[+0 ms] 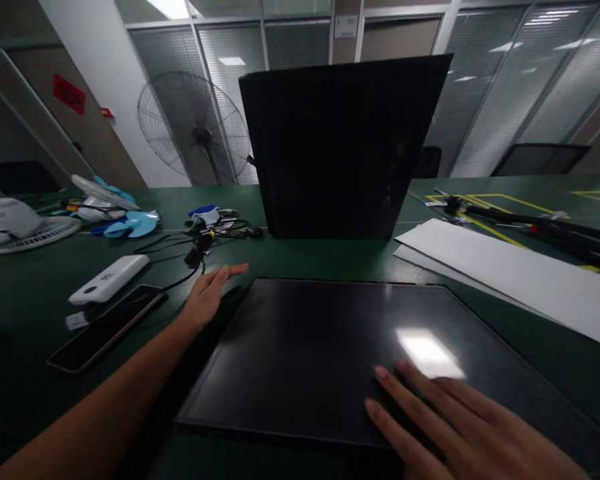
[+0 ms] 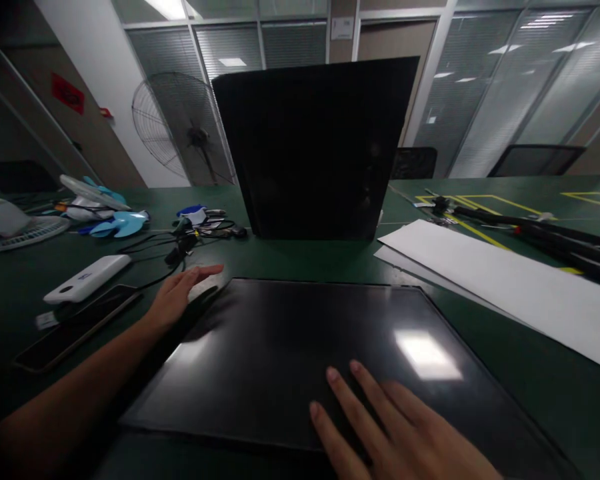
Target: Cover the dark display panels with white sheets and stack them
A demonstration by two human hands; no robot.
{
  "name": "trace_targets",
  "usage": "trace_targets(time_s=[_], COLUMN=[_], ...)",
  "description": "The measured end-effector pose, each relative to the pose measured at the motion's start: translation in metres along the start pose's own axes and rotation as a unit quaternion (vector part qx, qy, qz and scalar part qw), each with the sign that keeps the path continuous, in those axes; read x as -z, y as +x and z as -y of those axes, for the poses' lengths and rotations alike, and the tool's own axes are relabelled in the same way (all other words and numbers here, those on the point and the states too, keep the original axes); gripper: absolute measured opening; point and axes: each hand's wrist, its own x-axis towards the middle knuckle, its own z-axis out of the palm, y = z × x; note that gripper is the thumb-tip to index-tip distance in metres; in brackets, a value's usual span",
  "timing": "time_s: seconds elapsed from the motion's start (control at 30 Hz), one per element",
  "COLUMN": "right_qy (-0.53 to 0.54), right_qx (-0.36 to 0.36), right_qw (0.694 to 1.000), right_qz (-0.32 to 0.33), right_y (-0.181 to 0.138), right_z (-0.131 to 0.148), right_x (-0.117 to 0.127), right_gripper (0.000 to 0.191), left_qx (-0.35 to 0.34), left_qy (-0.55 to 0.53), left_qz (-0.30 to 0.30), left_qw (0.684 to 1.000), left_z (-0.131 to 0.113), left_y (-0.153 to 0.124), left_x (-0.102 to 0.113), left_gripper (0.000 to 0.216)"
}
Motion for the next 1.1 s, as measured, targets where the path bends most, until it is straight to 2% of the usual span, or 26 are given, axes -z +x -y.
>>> trace_targets(time_s=[0.07, 0.17, 0.23, 0.33, 0.4, 0.43, 0.47, 0.57, 0.6, 0.63, 0.67, 0.73, 0.8, 0.97, 1.1], right_qy=[0.029, 0.150, 0.242, 0.364, 0.376, 0.345, 0.271, 0.151, 0.116, 0.061, 0.048, 0.042, 0.052, 0.019, -0.006], right_qx=[0.021, -0.028, -0.082, -0.126, -0.166, -0.212, -0.289, -0.442, -0.482, -0.536, -0.575, -0.616, -0.626, -0.624, -0.630], right_qw=[0.999, 0.983, 0.955, 0.905, 0.898, 0.906, 0.913, 0.884, 0.867, 0.833, 0.802, 0.756, 0.738, 0.724, 0.719], right_qz=[0.031, 0.105, 0.149, 0.179, 0.160, 0.124, 0.093, 0.037, 0.051, 0.125, 0.152, 0.215, 0.247, 0.293, 0.293], right_y=[0.029, 0.061, 0.072, 0.075, 0.065, 0.055, 0.042, -0.012, -0.031, -0.050, -0.068, -0.093, -0.105, -0.092, -0.076], right_z=[0.001, -0.004, -0.016, -0.053, -0.088, -0.108, -0.128, -0.185, -0.200, -0.213, -0.223, -0.235, -0.239, -0.229, -0.221], right_x=[-0.014, -0.034, -0.047, -0.067, -0.086, -0.096, -0.107, -0.140, -0.149, -0.156, -0.161, -0.164, -0.160, -0.137, -0.118], right_gripper=[0.057, 0.063, 0.058, 0.054, 0.050, 0.049, 0.050, 0.069, 0.073, 0.078, 0.085, 0.087, 0.082, 0.059, 0.047], left_qx=[-0.016, -0.064, -0.079, -0.054, -0.043, -0.045, -0.049, -0.065, -0.069, -0.071, -0.070, -0.059, -0.044, 0.007, 0.047], left_qy=[0.013, 0.121, 0.208, 0.304, 0.338, 0.346, 0.349, 0.339, 0.331, 0.322, 0.312, 0.296, 0.295, 0.354, 0.374], left_qz=[0.045, 0.143, 0.176, 0.185, 0.191, 0.195, 0.201, 0.215, 0.214, 0.212, 0.206, 0.189, 0.167, 0.116, 0.117], left_qw=[0.999, 0.980, 0.959, 0.933, 0.920, 0.916, 0.914, 0.914, 0.916, 0.920, 0.925, 0.934, 0.940, 0.928, 0.919], left_z=[-0.001, 0.002, 0.004, 0.005, 0.004, 0.003, 0.003, 0.004, 0.005, 0.006, 0.007, 0.008, 0.006, -0.005, -0.007], left_y=[-0.001, -0.002, -0.003, -0.005, -0.007, -0.008, -0.008, -0.006, -0.005, -0.004, -0.003, -0.001, 0.001, -0.004, -0.010], left_x=[0.002, 0.002, 0.001, -0.001, -0.002, -0.002, -0.002, -0.001, -0.001, -0.001, -0.002, -0.004, -0.006, -0.009, -0.011], left_gripper=[0.075, 0.063, 0.056, 0.057, 0.062, 0.065, 0.068, 0.075, 0.077, 0.077, 0.078, 0.079, 0.082, 0.087, 0.089])
